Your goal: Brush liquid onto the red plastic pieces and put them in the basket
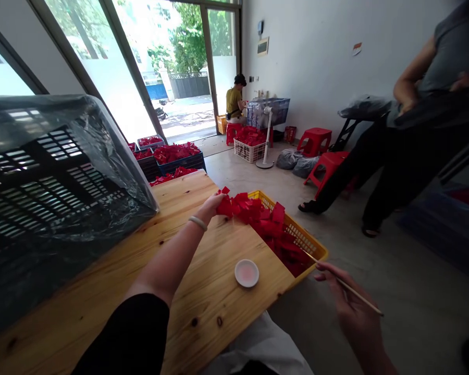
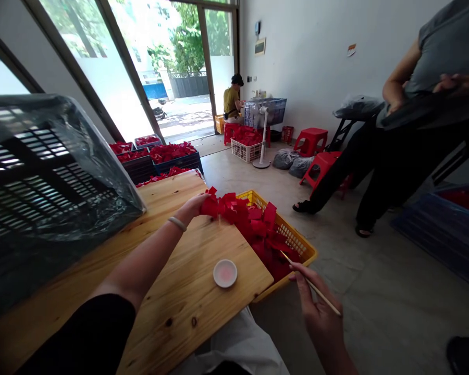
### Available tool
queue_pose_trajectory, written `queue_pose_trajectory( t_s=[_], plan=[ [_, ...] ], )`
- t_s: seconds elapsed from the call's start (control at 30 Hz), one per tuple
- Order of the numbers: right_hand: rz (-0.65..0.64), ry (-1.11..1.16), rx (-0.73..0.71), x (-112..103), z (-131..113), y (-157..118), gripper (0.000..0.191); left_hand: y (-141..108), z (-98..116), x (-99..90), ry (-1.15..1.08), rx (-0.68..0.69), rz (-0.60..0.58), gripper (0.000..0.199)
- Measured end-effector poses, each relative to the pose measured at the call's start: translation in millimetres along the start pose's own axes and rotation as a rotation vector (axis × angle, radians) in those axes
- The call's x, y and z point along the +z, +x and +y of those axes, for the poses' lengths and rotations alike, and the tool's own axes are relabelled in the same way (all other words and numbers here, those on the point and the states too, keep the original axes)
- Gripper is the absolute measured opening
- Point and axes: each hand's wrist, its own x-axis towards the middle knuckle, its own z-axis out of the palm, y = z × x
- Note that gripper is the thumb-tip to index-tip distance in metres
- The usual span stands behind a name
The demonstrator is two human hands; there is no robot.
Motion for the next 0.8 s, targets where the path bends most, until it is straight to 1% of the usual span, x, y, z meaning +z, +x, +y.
queue_pose_trajectory(
  t_s=[0.1, 0.17, 0.23, 0.27, 0.33, 0.4, 0.5, 0.53, 0.6, 0.67, 0.7, 0.73, 0.8],
  plan=[
    [-0.006, 0.011, 0.019, -3.7, 2.6, 0.9, 0.032, 17.3, 1.6, 24.1, 0.199, -0.056, 0.094, 0.039],
    [0.007, 0.013, 0.004, -5.2, 2.2, 2.5, 0.028, 22.3, -0.5, 38.7, 0.299, -0.064, 0.111, 0.041],
    [0.025, 0.01, -0.02, -6.8, 0.8, 4.0, 0.023, 19.8, -5.4, 48.2, 0.381, -0.04, 0.103, 0.042],
    [0.027, 0.008, -0.031, -7.5, -0.2, 4.2, 0.02, 15.5, -8.6, 50.1, 0.417, -0.019, 0.09, 0.042],
    [0.012, 0.003, -0.052, -7.8, -2.7, 2.7, 0.016, 0.9, -16.3, 47.0, 0.481, 0.031, 0.054, 0.043],
    [-0.017, 0.008, -0.099, -5.3, -5.9, -2.0, 0.013, -21.7, -26.1, 35.3, 0.551, 0.085, 0.023, 0.042],
    [-0.089, 0.047, -0.228, 6.9, -10.7, -14.3, 0.017, -69.6, -48.3, 9.6, 0.684, 0.168, -0.005, 0.045],
    [-0.119, 0.062, -0.28, 13.2, -11.8, -19.0, 0.021, -88.1, -58.0, 1.3, 0.732, 0.194, -0.018, 0.05],
    [-0.179, 0.081, -0.386, 28.2, -12.6, -27.6, 0.028, -125.5, -80.0, -12.2, 0.82, 0.244, -0.052, 0.068],
    [-0.238, 0.071, -0.489, 44.8, -11.8, -33.0, 0.035, -159.2, -102.3, -20.8, 0.891, 0.298, -0.086, 0.089],
    [-0.267, 0.054, -0.542, 53.2, -11.0, -34.0, 0.038, -173.5, -112.3, -23.6, 0.92, 0.324, -0.098, 0.095],
    [-0.296, 0.031, -0.597, 61.3, -10.2, -33.6, 0.04, -186.0, -121.1, -25.8, 0.945, 0.349, -0.105, 0.096],
    [-0.356, -0.025, -0.707, 76.4, -9.1, -29.3, 0.045, -206.1, -134.2, -29.7, 0.984, 0.391, -0.107, 0.09]
  ],
)
